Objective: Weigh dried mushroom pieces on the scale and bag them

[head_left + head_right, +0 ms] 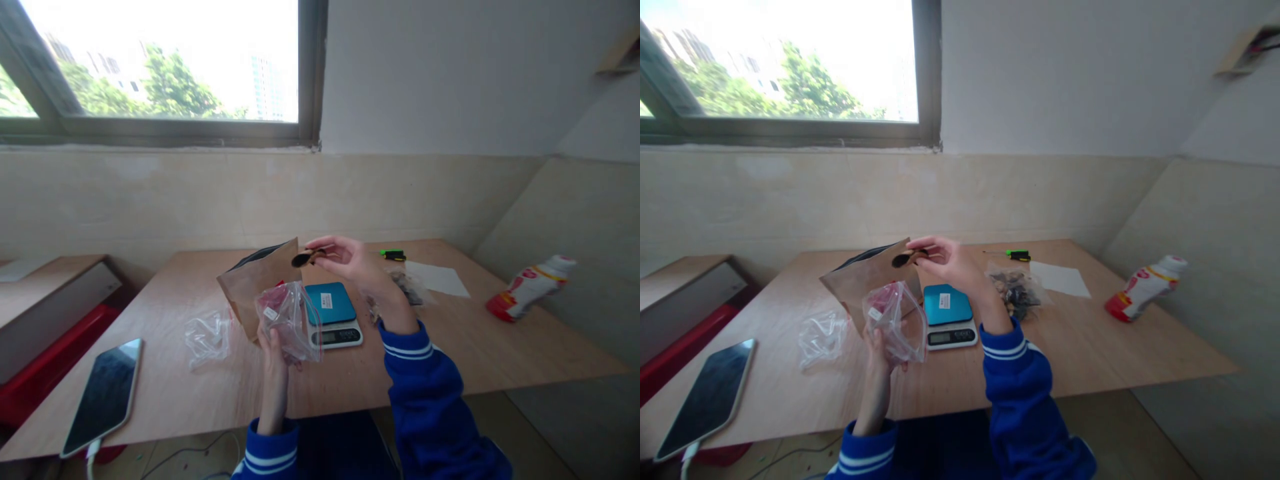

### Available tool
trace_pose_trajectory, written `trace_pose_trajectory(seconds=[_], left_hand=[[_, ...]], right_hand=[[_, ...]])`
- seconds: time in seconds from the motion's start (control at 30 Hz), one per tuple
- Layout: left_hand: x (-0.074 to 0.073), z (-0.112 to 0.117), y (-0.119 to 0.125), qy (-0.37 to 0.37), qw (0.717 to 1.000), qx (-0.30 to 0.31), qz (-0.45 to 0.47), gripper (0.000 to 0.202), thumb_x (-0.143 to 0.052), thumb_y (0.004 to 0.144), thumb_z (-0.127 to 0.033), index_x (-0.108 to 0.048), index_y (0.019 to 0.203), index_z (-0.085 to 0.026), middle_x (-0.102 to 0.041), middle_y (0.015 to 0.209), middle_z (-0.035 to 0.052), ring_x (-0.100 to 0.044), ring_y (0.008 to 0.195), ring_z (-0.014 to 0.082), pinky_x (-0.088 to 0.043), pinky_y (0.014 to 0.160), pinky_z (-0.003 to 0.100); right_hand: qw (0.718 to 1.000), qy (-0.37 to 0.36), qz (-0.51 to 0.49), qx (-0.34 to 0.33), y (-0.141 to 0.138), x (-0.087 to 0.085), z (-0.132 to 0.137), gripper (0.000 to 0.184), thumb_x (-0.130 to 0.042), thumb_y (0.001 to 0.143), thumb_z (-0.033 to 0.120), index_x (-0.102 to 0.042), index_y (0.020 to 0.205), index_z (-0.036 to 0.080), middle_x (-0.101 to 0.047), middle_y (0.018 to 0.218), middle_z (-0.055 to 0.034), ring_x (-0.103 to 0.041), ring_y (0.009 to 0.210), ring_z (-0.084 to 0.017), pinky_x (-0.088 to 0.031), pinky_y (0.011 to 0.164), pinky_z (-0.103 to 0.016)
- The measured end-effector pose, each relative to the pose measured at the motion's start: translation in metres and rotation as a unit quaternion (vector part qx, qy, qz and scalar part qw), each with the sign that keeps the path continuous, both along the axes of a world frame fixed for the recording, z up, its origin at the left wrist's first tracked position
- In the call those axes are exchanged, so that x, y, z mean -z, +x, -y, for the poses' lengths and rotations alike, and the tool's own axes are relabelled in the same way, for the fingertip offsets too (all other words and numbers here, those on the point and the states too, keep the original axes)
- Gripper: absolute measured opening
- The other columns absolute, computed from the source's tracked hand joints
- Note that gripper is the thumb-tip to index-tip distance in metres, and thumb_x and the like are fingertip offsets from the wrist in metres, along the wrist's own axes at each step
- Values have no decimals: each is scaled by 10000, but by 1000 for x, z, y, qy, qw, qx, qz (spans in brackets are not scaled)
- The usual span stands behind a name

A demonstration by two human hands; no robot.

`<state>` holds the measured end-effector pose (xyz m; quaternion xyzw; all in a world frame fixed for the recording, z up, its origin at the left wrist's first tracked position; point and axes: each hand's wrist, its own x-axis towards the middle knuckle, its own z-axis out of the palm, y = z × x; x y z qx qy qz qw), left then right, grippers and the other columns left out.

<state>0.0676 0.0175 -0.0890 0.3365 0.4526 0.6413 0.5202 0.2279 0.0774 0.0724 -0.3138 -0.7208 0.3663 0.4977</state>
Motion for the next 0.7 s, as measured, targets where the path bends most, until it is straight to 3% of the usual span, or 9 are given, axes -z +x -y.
trace_pose_trajectory(seconds=[0.17, 0.33, 0.43, 0.6, 0.7], left_hand=[[4, -5, 1, -31, 999, 15, 4, 917, -534, 714, -732, -220, 1429, -251, -663, 953, 94, -543, 366, 121, -388, 265, 233], [14, -12, -5, -32, 999, 17, 15, 979, -559, 668, -751, -223, 1421, -222, -662, 874, 80, -524, 334, 141, -390, 250, 267], [14, -12, -7, -26, 999, 24, 11, 931, -548, 694, -739, -232, 1413, -239, -658, 885, 77, -533, 345, 140, -397, 258, 263], [11, -9, -5, -19, 1000, 18, 7, 853, -532, 727, -723, -271, 1378, -238, -644, 876, 59, -528, 346, 125, -393, 261, 247], [14, -10, -4, 2, 1000, -2, -6, 804, -521, 750, -707, -308, 1367, -237, -649, 863, 52, -519, 345, 115, -386, 263, 237]], right_hand=[[990, 119, 79, -3, -41, -23, -31, 270, -547, 831, 58, -656, 1060, 151, -655, 1089, -69, -644, 985, -133, -527, 913, -303], [959, 187, 213, -22, -64, -23, -52, 339, -489, 797, -47, -689, 1007, 129, -656, 1008, -68, -630, 924, -134, -516, 844, -284], [949, 193, 248, -28, -68, -16, -56, 341, -483, 817, -45, -680, 1036, 125, -675, 1028, -75, -627, 942, -142, -496, 874, -298], [962, 141, 233, -30, -65, -11, -50, 450, -507, 835, 6, -546, 1264, 134, -689, 1112, -92, -640, 1005, -155, -495, 912, -314], [960, 154, 232, -5, -61, -11, -49, 394, -477, 846, 12, -589, 1201, 142, -685, 1129, -86, -628, 1041, -157, -479, 945, -330]])
